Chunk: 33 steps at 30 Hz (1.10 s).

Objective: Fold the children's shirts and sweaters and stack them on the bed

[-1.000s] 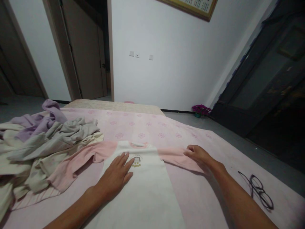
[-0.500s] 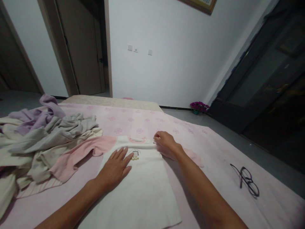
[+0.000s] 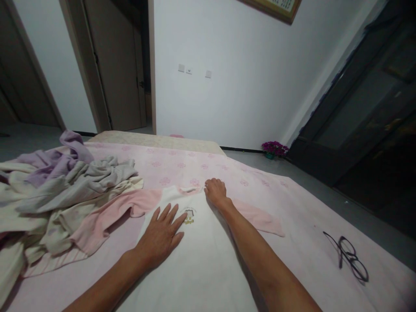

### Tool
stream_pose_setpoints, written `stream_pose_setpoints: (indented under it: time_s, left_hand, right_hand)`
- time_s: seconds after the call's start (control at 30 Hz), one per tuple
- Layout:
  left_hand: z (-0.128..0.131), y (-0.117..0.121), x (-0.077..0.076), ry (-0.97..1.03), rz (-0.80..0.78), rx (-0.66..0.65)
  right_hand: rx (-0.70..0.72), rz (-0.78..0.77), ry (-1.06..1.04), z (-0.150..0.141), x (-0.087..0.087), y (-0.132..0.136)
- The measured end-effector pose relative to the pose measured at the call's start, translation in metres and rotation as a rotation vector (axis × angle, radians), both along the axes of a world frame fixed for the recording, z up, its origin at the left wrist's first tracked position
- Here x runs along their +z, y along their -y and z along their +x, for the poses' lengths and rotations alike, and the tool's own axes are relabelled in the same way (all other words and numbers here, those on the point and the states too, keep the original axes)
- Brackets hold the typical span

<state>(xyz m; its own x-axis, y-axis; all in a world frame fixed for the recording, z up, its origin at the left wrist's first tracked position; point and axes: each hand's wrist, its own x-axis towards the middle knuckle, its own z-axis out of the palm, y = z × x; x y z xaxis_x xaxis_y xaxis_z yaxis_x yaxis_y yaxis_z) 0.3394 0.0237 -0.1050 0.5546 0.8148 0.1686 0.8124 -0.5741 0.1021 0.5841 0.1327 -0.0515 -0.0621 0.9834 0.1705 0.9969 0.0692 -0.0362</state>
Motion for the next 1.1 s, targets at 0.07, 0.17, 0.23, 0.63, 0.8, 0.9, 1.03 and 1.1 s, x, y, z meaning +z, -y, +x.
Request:
stream_pose_setpoints:
  time_s: [0.07,0.17,0.23,0.63,0.8,0.9,1.03,1.1]
  left_hand:
    - [0.000,-0.001,-0.002,-0.006,0.001,0.010]
    - [0.002,-0.001,-0.003,-0.017,-0.002,0.014]
    - [0.003,0.000,-0.001,-0.022,-0.004,0.018]
    - [0.002,0.002,0.003,-0.031,-0.053,0.040]
    - [0.001,0.000,-0.001,-0.015,-0.035,0.022]
    - [0.000,-0.001,-0.005,0.019,-0.024,0.013]
    - [-0.001,0.000,-0.008,0.063,-0.018,0.014]
    - [-0.001,0.000,-0.007,0.062,-0.020,0.014]
  right_hand:
    - [0.029,0.017,0.001,-0.011,-0.007,0.015]
    - [0.159,0.032,-0.044,-0.026,-0.017,0.047]
    - [0.221,0.008,-0.093,-0.029,-0.023,0.066]
    - [-0.136,-0.282,0.007,0.117,-0.041,0.088]
    - [-0.306,-0.141,0.052,0.173,-0.041,0.103]
    - [-0.356,-0.006,0.057,0.185,-0.036,0.106]
    - [-0.315,0.018,0.064,0.188,-0.026,0.104]
    - [-0.296,-0.009,0.099,0.192,-0.020,0.099]
